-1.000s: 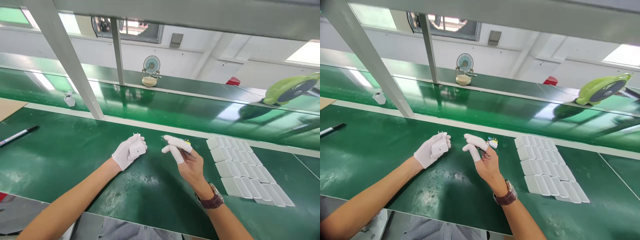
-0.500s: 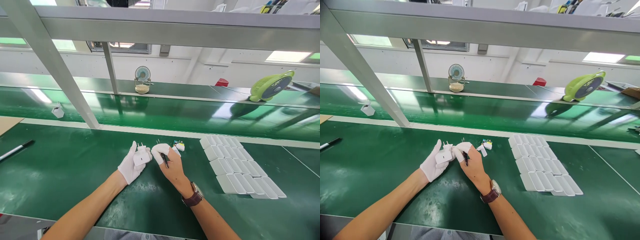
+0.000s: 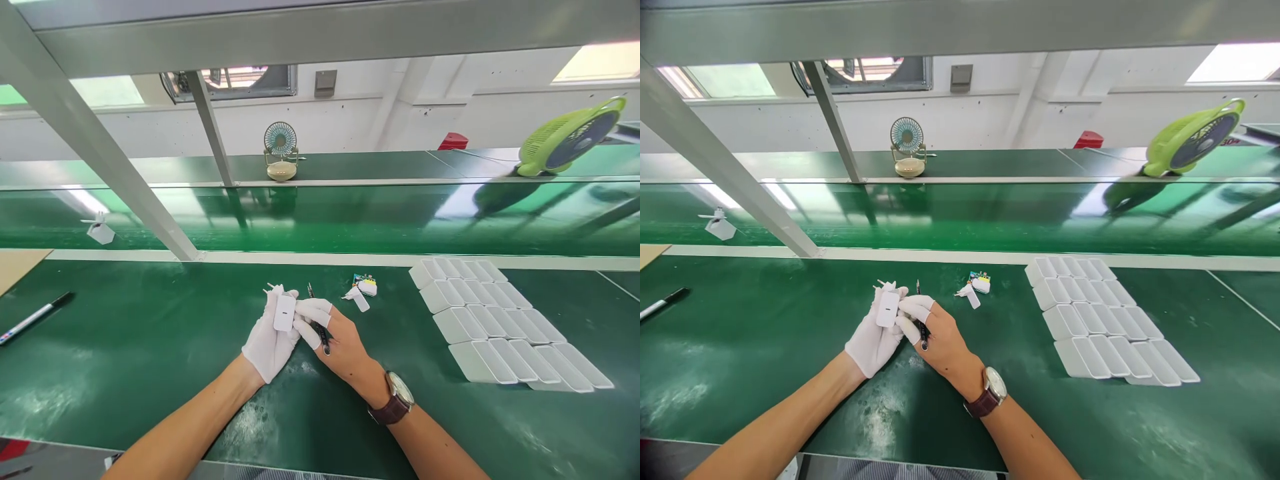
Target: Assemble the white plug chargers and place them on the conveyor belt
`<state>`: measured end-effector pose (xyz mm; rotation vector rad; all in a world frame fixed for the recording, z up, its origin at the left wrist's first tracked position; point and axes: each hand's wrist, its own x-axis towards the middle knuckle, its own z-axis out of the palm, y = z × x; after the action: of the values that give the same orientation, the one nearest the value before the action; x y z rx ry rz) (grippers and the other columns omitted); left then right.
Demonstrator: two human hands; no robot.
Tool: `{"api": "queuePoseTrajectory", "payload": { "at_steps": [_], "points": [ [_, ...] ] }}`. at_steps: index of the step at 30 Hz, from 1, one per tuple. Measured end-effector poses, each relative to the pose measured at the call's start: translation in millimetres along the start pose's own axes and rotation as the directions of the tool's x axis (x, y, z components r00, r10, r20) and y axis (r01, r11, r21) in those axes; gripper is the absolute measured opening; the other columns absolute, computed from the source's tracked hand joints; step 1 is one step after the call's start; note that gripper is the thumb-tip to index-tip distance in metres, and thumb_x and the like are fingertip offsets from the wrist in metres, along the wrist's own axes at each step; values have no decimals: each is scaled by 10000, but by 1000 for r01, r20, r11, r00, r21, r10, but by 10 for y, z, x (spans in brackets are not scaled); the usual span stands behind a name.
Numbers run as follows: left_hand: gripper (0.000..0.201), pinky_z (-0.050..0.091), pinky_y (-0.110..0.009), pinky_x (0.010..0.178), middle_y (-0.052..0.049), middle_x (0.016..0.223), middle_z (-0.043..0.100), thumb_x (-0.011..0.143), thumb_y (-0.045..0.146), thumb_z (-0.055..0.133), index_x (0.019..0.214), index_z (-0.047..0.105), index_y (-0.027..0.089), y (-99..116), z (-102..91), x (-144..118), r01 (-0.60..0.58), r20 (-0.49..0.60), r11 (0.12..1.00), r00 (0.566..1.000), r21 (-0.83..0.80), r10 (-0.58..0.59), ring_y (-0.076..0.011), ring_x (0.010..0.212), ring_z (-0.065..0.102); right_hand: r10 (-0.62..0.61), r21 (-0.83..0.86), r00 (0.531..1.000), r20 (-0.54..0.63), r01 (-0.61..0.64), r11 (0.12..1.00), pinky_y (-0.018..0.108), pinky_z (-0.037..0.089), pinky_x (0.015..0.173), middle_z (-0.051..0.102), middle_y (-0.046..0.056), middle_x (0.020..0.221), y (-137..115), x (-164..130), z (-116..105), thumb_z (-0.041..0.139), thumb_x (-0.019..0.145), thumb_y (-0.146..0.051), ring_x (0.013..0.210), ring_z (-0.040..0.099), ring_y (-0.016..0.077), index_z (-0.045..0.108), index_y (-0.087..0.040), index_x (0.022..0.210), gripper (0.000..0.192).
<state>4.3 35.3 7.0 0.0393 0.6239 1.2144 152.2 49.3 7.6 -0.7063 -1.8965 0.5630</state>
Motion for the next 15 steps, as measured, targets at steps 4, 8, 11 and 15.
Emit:
{"api": "queuePoseTrajectory", "payload": {
  "at_steps": [4, 8, 11, 15],
  "points": [
    [411, 468, -189, 481, -20, 724, 560, 963, 511, 519, 1069, 654, 137, -2, 8, 10, 1, -2, 1000, 1000, -18, -1, -97, 586, 531, 8, 15, 1000, 6, -8, 1000, 340, 599, 910, 695, 73, 1157, 16, -25, 9, 581, 949, -147, 1055, 685, 197, 629, -292, 1247, 334],
    [409, 467, -182, 486, -29, 739, 564, 974, 494, 507, 1032, 657, 119, -5, 26, 18, -16, 15, 999, 1000, -30, 16, -98, 610, 540, 10, 24, 1000, 17, -10, 1000, 335, 598, 915, 690, 69, 1173, 21, -33, 4, 579, 946, -131, 1054, 684, 193, 620, -292, 1253, 350],
    [394, 497, -196, 518, -41, 772, 593, 961, 488, 536, 1049, 656, 124, -4, 36, 18, -52, 19, 999, 998, 10, 52, -111, 641, 566, 6, 18, 1000, 19, -7, 1000, 337, 602, 911, 691, 66, 1173, 13, -31, -5, 579, 943, -132, 1041, 688, 195, 614, -296, 1256, 354],
    [374, 503, -202, 519, -50, 810, 614, 942, 483, 574, 1060, 645, 136, 5, 40, 28, -66, 20, 997, 998, 38, 66, -121, 660, 585, 6, 12, 1000, 19, -6, 1000, 331, 604, 903, 696, 70, 1156, 7, -27, -8, 570, 950, -125, 1054, 688, 195, 601, -301, 1264, 361]
  ]
}}
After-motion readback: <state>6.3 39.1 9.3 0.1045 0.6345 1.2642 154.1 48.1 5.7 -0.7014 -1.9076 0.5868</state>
